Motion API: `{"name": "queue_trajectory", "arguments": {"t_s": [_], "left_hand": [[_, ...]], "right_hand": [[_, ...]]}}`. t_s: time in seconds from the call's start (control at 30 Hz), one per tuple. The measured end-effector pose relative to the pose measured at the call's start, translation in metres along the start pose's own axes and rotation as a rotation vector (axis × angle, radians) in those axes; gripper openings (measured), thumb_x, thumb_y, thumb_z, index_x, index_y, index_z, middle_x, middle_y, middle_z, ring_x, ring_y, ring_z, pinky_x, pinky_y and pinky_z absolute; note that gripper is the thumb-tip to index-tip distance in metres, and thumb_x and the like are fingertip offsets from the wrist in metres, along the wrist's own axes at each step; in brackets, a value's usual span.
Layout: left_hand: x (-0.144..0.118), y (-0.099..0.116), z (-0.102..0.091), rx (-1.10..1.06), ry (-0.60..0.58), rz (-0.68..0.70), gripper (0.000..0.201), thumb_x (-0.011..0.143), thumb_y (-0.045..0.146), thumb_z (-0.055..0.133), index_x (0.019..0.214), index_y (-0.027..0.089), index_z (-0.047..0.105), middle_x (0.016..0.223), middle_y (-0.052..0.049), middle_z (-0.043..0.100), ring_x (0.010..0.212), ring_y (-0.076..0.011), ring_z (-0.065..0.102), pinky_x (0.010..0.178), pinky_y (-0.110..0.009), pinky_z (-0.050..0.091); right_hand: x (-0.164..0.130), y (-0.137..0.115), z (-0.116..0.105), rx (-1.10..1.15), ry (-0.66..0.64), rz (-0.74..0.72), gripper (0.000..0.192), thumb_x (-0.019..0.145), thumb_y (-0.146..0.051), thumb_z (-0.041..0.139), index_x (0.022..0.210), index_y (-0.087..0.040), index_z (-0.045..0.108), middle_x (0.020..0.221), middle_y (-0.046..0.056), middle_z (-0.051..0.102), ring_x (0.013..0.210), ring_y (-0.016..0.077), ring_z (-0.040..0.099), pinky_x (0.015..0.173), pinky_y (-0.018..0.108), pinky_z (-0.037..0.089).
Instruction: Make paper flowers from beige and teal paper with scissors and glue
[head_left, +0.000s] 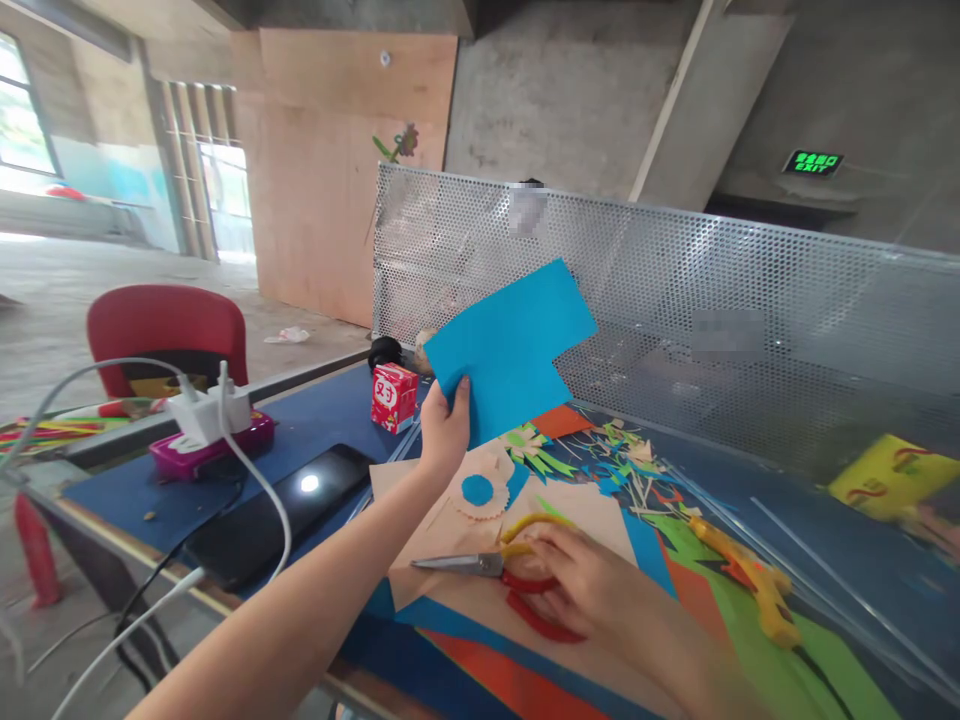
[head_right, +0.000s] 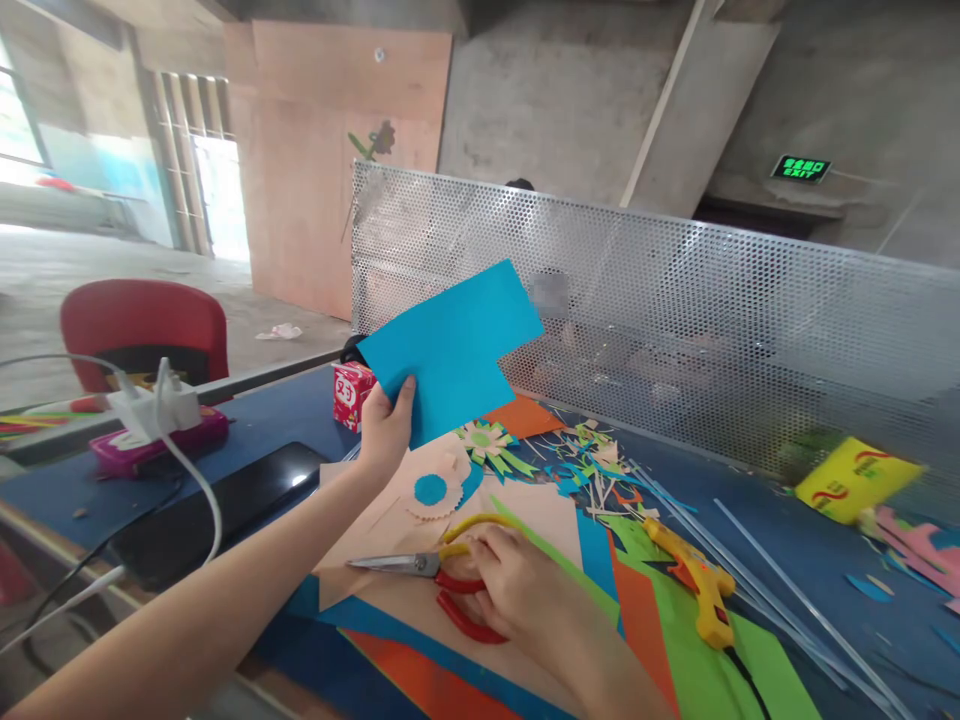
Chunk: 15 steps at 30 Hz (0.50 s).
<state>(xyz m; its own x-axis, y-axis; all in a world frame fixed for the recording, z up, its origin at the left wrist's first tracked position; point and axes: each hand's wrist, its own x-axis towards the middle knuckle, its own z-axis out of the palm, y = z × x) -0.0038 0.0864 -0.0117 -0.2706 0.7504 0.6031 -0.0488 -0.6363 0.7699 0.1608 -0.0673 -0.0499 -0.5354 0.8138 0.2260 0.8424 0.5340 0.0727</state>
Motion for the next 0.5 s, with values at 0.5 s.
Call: {"name": "queue_trajectory", "arguments": {"t_s": [0.5], "left_hand": [[0.006, -0.007, 0.000, -0.004, 0.048, -0.011, 0.024, 0.083, 0.036, 0.049, 0.095, 0.018, 0.058, 0.101, -0.007, 0.067, 0.093, -0.0216, 0.060, 0.085, -0.034, 0.046]], "right_hand": [[-0.021, 0.047, -0.024, 0.229, 0.526, 0.599, 0.038, 0.065, -0.040, 0.065, 0.094, -0.025, 0.047, 0.085, 0.005, 0.066, 0.072, 0.0237, 0.065, 0.056, 0.031, 0.050]]}}
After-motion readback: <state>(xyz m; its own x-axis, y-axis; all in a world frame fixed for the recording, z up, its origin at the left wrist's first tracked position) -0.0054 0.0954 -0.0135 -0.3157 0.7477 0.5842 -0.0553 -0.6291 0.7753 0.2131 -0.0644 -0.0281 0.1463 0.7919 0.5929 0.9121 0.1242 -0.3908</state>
